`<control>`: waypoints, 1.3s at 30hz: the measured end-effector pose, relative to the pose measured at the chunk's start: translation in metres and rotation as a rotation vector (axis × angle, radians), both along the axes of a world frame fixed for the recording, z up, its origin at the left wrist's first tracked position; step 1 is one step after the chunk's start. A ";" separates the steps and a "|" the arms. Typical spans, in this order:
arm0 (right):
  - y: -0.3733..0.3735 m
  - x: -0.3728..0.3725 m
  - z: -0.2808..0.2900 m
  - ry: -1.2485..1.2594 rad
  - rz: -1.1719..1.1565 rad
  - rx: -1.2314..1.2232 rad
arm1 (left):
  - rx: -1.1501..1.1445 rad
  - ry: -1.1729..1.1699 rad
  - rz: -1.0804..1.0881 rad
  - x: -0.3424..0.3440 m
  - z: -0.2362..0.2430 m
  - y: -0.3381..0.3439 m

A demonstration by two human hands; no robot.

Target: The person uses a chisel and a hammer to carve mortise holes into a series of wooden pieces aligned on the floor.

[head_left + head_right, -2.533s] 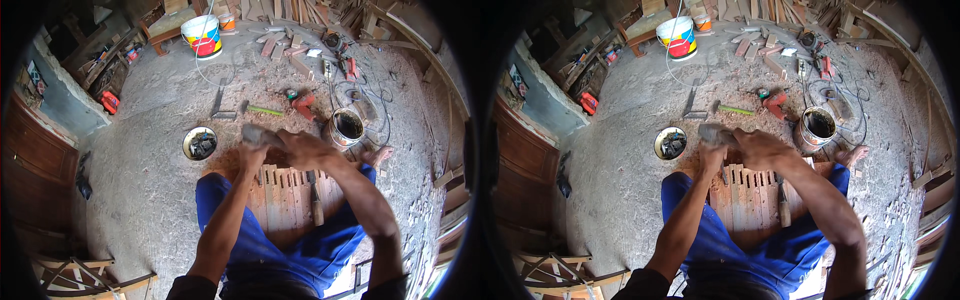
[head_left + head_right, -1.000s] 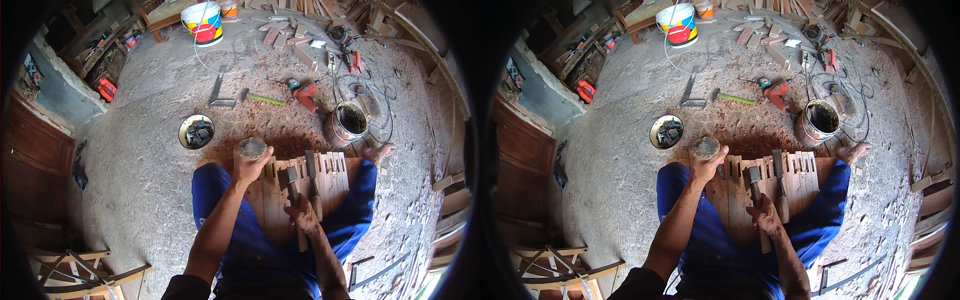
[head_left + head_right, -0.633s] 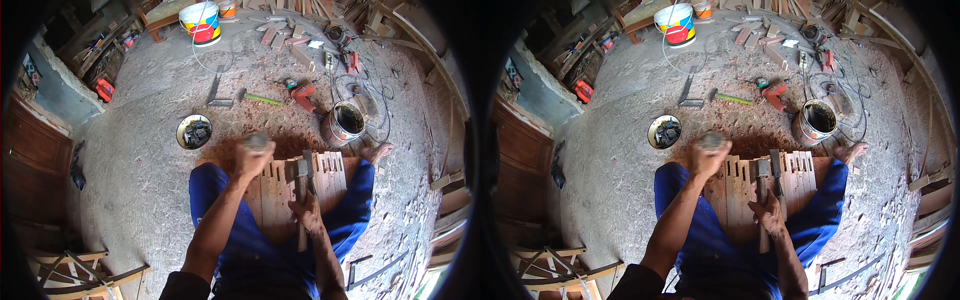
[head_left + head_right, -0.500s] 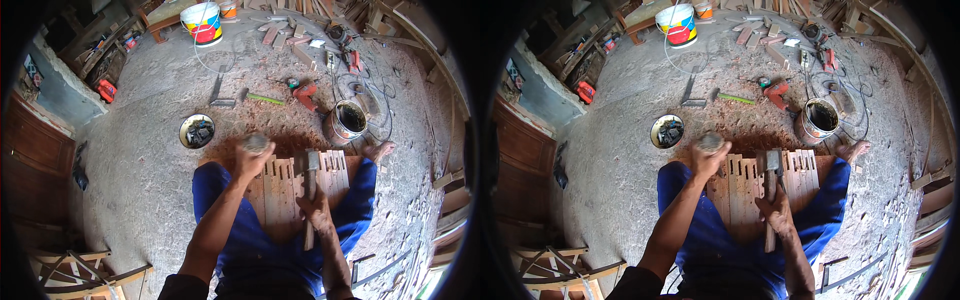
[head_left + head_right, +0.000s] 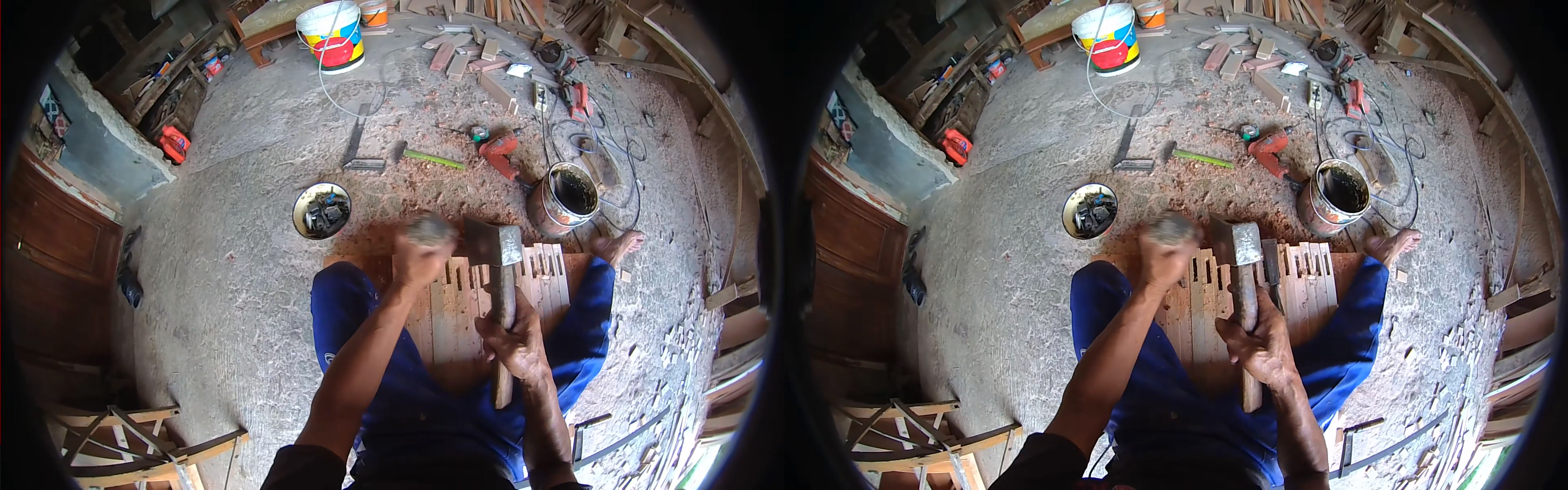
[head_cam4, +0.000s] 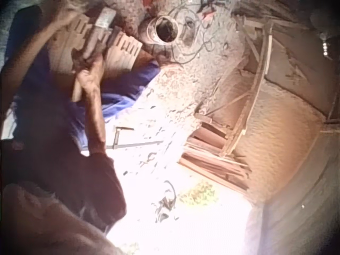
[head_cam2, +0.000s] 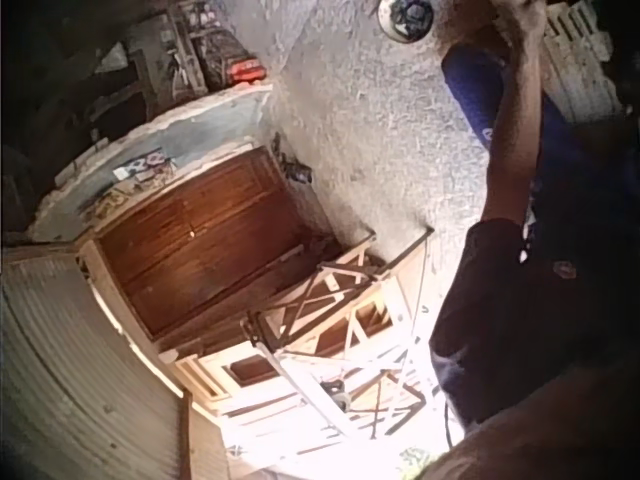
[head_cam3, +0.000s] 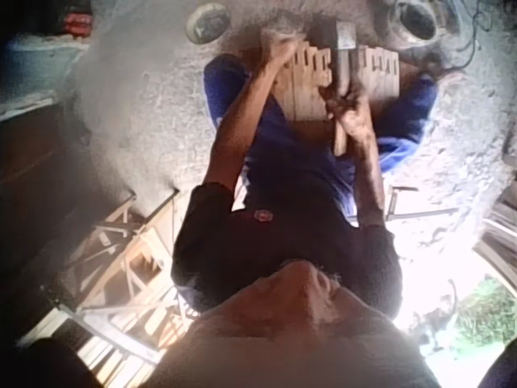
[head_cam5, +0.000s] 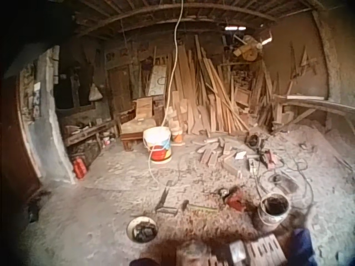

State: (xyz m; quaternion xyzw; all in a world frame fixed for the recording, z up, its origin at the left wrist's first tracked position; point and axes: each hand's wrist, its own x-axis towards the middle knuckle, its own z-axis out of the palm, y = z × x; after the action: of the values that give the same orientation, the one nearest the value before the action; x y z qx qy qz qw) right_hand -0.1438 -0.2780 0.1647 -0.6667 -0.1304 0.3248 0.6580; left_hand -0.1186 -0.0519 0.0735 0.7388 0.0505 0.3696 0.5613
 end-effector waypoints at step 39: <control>0.036 0.025 0.097 -1.362 -0.117 -0.362 | -0.231 0.106 -0.094 -0.042 -0.006 -0.001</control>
State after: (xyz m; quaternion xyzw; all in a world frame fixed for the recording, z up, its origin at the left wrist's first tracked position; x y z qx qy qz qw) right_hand -0.1191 -0.2420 0.2614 -0.8264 -0.4213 -0.1838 0.3253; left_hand -0.1608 -0.0525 0.0672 0.6891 0.0878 0.2952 0.6559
